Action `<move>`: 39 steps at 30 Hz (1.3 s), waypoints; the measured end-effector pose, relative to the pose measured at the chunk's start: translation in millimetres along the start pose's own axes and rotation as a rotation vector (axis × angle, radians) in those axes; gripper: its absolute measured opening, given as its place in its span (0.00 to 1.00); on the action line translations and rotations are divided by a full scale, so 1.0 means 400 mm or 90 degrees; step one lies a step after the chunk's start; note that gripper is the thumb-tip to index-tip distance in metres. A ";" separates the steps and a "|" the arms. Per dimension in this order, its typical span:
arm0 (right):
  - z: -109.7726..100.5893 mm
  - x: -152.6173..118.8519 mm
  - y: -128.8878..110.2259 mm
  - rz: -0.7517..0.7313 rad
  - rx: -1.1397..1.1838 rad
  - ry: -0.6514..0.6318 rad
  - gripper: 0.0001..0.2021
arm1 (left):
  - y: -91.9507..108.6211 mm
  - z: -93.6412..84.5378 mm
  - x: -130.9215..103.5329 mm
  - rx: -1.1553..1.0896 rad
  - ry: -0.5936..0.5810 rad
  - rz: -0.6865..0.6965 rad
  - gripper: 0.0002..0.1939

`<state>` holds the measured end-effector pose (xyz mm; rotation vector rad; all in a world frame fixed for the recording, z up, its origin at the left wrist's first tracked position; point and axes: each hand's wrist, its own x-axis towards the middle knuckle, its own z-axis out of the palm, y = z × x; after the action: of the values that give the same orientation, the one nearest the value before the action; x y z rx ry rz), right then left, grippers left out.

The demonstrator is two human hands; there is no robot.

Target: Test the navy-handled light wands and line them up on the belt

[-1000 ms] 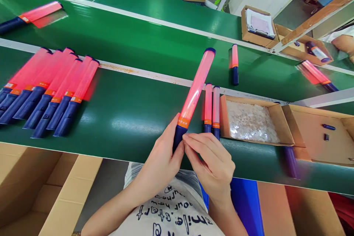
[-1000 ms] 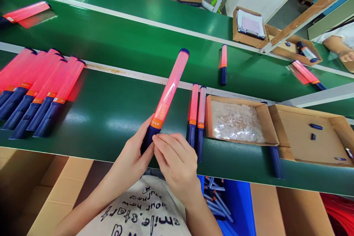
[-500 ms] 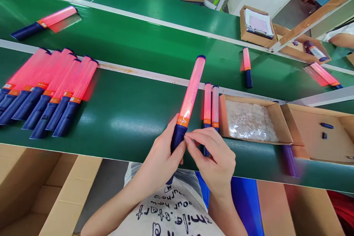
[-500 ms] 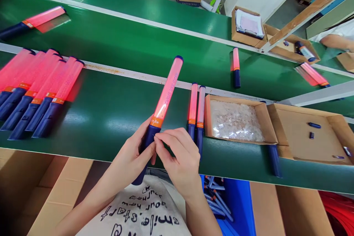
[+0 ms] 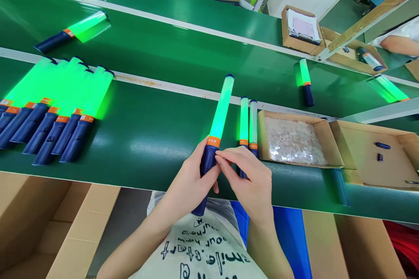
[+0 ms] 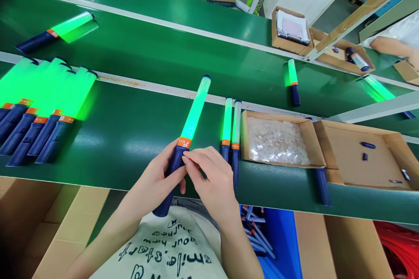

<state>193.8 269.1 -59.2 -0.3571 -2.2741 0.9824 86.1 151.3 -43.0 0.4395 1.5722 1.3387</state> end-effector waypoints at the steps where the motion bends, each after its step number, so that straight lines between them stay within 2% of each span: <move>1: -0.001 -0.001 0.001 0.008 0.007 0.009 0.09 | 0.003 -0.003 0.001 -0.026 -0.010 -0.002 0.30; 5: 0.001 -0.004 0.000 0.017 0.021 0.041 0.10 | 0.015 -0.008 0.005 -0.071 -0.033 0.003 0.23; 9: 0.004 -0.002 -0.004 0.033 0.039 0.018 0.06 | 0.015 -0.004 0.004 -0.071 -0.041 0.005 0.21; 14: 0.009 0.001 0.004 0.052 0.040 -0.007 0.06 | 0.006 0.001 0.007 -0.089 -0.037 0.001 0.22; 19: 0.022 -0.004 0.015 0.061 0.042 0.019 0.05 | 0.008 0.004 0.016 -0.085 -0.031 -0.003 0.23; 24: 0.043 -0.004 0.027 0.038 0.038 0.024 0.05 | -0.002 -0.006 0.023 -0.032 0.007 -0.017 0.31; 29: 0.057 -0.004 0.047 0.005 0.015 0.037 0.08 | -0.020 -0.020 0.028 0.049 0.046 -0.023 0.32; 37: 0.037 -0.010 0.057 0.014 0.041 0.006 0.08 | -0.024 -0.011 0.040 0.083 0.044 -0.037 0.34; 39: 0.025 -0.028 0.067 0.050 0.002 0.006 0.08 | -0.024 -0.005 0.042 0.084 0.046 -0.051 0.35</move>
<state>196.1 276.6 -88.8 -0.4514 -2.2654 1.0213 79.8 160.0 -59.2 0.4079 1.7262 1.2058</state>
